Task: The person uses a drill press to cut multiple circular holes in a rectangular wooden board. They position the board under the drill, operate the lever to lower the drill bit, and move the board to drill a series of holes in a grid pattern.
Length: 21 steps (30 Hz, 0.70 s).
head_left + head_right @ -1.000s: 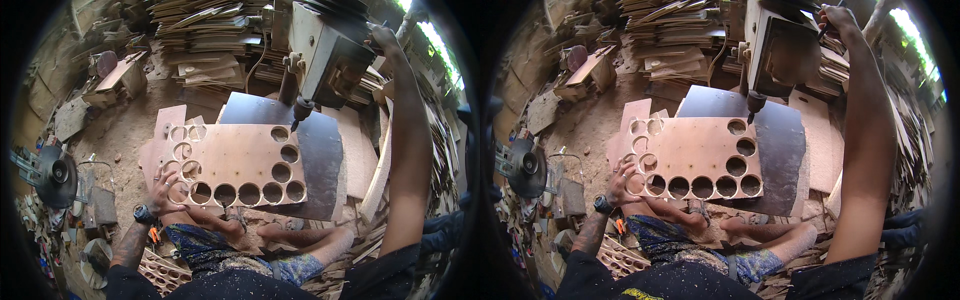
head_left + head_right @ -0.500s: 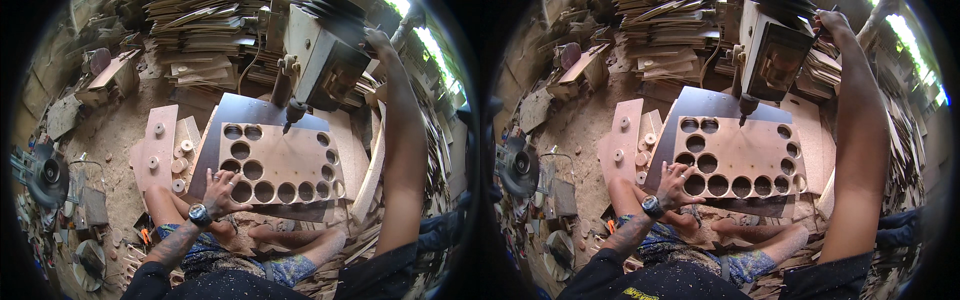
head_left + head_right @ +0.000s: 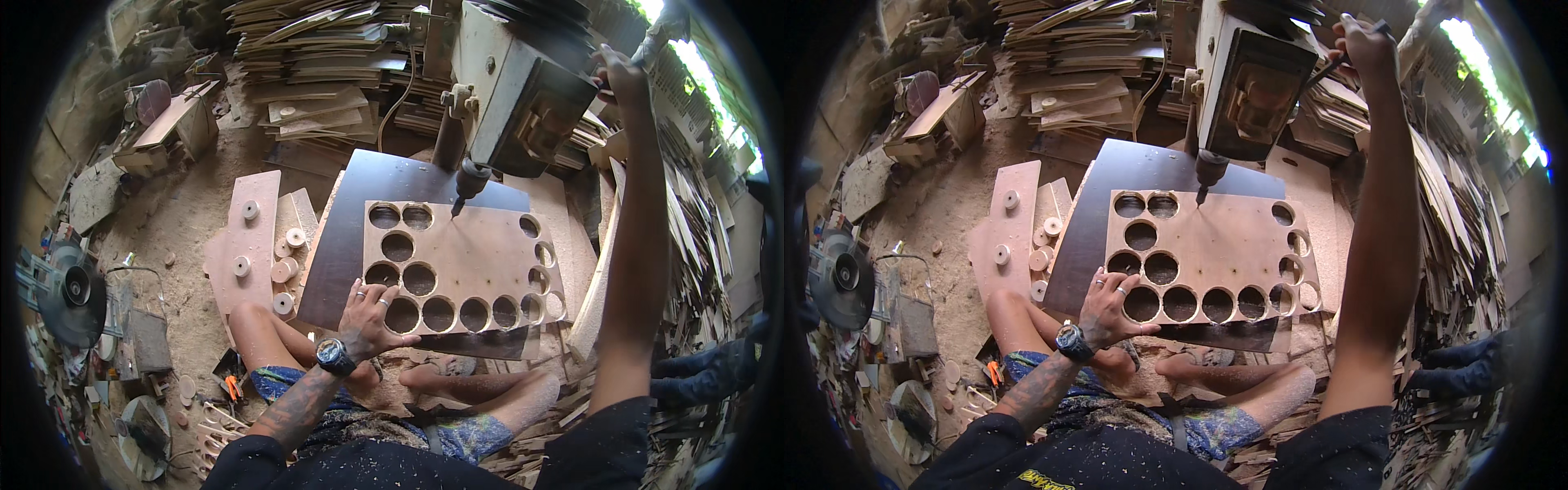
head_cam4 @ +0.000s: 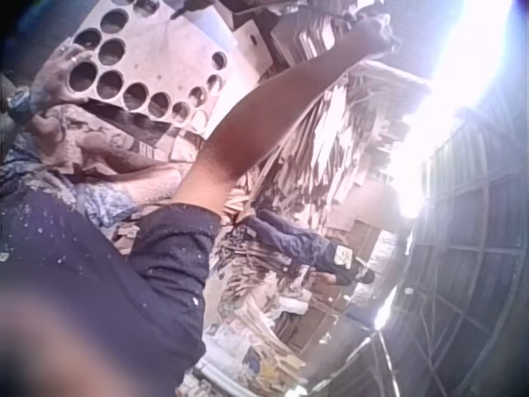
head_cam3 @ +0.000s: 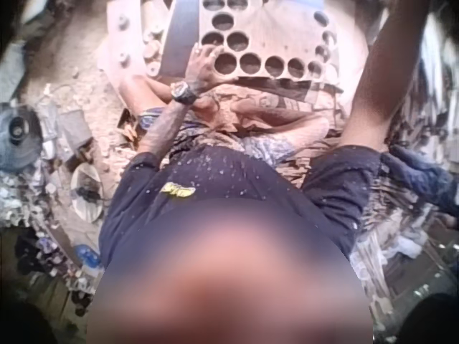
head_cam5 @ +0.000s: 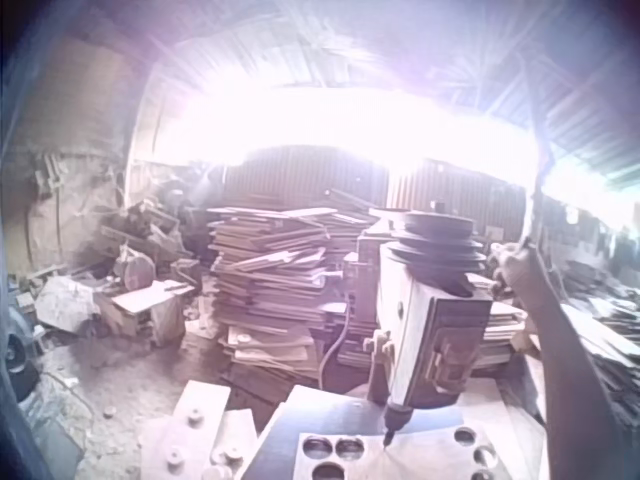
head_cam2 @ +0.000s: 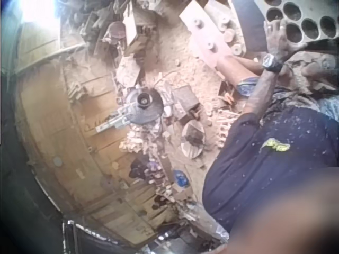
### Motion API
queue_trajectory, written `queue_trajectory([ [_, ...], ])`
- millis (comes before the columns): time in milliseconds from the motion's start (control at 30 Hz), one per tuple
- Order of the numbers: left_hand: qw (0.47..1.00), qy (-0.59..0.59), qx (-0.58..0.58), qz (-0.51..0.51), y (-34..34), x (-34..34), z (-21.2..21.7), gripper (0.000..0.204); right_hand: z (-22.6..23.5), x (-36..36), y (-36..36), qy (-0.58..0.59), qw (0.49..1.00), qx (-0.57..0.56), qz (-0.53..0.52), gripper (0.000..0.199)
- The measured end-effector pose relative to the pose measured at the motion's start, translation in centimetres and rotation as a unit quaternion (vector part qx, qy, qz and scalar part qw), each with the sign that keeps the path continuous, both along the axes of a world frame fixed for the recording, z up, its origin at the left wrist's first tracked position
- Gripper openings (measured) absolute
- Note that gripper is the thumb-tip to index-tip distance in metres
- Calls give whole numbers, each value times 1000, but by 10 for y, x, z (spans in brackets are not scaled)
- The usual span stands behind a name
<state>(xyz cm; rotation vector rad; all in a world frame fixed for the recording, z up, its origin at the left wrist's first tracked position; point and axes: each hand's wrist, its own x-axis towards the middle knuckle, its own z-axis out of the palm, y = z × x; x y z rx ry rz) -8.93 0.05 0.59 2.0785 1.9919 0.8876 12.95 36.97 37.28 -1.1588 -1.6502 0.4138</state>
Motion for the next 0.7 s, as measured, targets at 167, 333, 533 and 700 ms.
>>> queue_trajectory([
  [167, 1000, 2, 9, -2, 0, 0, -2, 101, -61, 19, -81, 96, 991, 88, -27, 33],
  [333, 1000, 8, 6, -4, 1, -2, -1, 98, -108, 17, -127, 163, 976, 134, -52, 30],
  [533, 1000, -7, 31, -1, 0, -1, 2, 98, -135, 17, -144, 214, 968, 128, -35, 31],
  [700, 1000, -6, 12, -1, -1, -1, 3, 100, -149, 17, -151, 242, 961, 127, -42, 31],
])
